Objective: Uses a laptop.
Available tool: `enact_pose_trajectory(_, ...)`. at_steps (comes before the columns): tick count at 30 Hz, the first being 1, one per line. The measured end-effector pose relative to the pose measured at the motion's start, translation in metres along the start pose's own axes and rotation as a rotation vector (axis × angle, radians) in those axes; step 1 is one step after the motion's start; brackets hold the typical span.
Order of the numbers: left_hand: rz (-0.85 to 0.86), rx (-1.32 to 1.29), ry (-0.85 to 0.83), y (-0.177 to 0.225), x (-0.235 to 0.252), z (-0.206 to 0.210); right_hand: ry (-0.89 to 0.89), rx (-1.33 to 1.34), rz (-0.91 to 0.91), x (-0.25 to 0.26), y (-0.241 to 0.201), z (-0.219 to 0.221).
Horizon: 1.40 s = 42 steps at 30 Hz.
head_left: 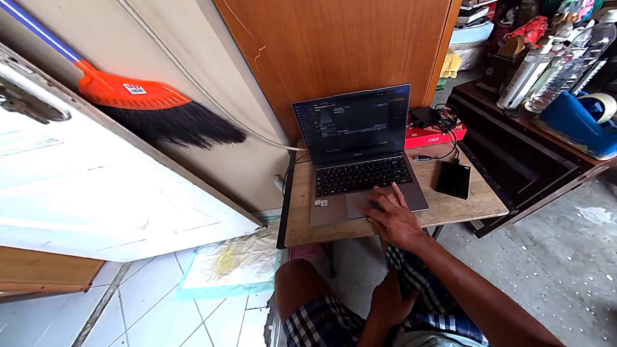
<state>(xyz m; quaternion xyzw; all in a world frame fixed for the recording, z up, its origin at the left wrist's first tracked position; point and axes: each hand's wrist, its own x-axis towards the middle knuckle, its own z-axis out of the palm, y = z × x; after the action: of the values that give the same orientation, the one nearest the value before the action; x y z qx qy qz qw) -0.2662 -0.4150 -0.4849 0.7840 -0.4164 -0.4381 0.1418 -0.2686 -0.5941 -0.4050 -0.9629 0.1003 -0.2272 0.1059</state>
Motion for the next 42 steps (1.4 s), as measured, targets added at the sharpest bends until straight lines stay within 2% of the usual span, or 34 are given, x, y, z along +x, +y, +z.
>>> enact_pose_trajectory(3,0.004,-0.008,-0.002,-0.0001,-0.0002,-0.0003,-0.013,-0.010,-0.011,0.0004,0.0000,-0.0001)
enact_pose_trajectory(9,0.012,-0.006,0.005,-0.0012,-0.0005,0.0003,0.149,-0.006,0.088,-0.0029,0.0006,0.0071)
enact_pose_trajectory(26,0.016,-0.006,0.015,-0.0017,-0.0004,0.0014,0.080,-0.017,0.096,-0.0017,0.0003,0.0051)
enact_pose_trajectory(32,0.013,0.000,0.015,-0.0018,-0.0002,0.0016,0.109,-0.016,0.121,-0.0016,-0.0002,0.0055)
enact_pose_trajectory(37,0.013,-0.001,0.015,-0.0013,-0.0002,0.0008,0.204,0.000,0.136,-0.0029,0.0015,0.0089)
enact_pose_trajectory(42,0.012,0.002,0.011,-0.0008,0.0000,0.0014,0.049,-0.027,0.091,-0.0014,0.0001,0.0033)
